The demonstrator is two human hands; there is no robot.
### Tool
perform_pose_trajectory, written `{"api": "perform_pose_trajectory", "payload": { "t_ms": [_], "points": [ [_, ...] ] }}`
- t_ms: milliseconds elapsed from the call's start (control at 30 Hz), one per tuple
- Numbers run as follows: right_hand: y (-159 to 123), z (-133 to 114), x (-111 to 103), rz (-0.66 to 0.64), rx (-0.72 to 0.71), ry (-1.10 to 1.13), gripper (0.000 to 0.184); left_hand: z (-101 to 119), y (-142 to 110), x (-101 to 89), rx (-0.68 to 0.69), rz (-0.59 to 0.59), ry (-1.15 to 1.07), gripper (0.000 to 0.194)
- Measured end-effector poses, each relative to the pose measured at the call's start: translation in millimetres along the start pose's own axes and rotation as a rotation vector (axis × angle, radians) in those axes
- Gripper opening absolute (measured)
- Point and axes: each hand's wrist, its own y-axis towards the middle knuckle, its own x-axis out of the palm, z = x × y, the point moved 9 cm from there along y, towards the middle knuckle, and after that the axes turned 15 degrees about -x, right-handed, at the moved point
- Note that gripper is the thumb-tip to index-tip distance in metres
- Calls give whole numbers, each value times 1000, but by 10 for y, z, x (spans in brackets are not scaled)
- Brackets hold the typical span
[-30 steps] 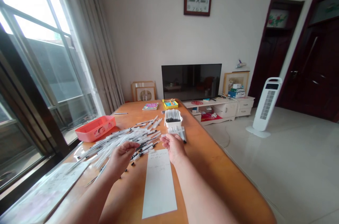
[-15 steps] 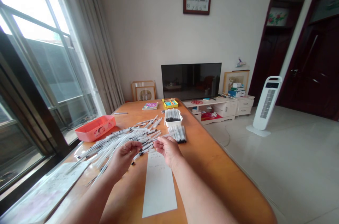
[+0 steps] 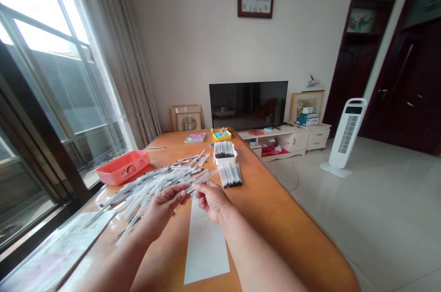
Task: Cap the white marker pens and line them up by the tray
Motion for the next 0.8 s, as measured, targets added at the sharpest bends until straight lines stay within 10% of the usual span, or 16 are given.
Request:
{"api": "perform_pose_trajectory", "payload": {
  "t_ms": [300, 467, 800],
  "points": [
    [10, 5, -17, -13, 29, -28, 33, 9, 102, -214, 84, 28, 1, 42],
    [77, -273, -205, 25, -194, -391, 33, 72, 90, -375, 74, 60, -5, 45],
    [-176, -330, 385, -422, -449, -869, 14, -19, 161, -497, 103, 167, 43, 48]
  ]
}}
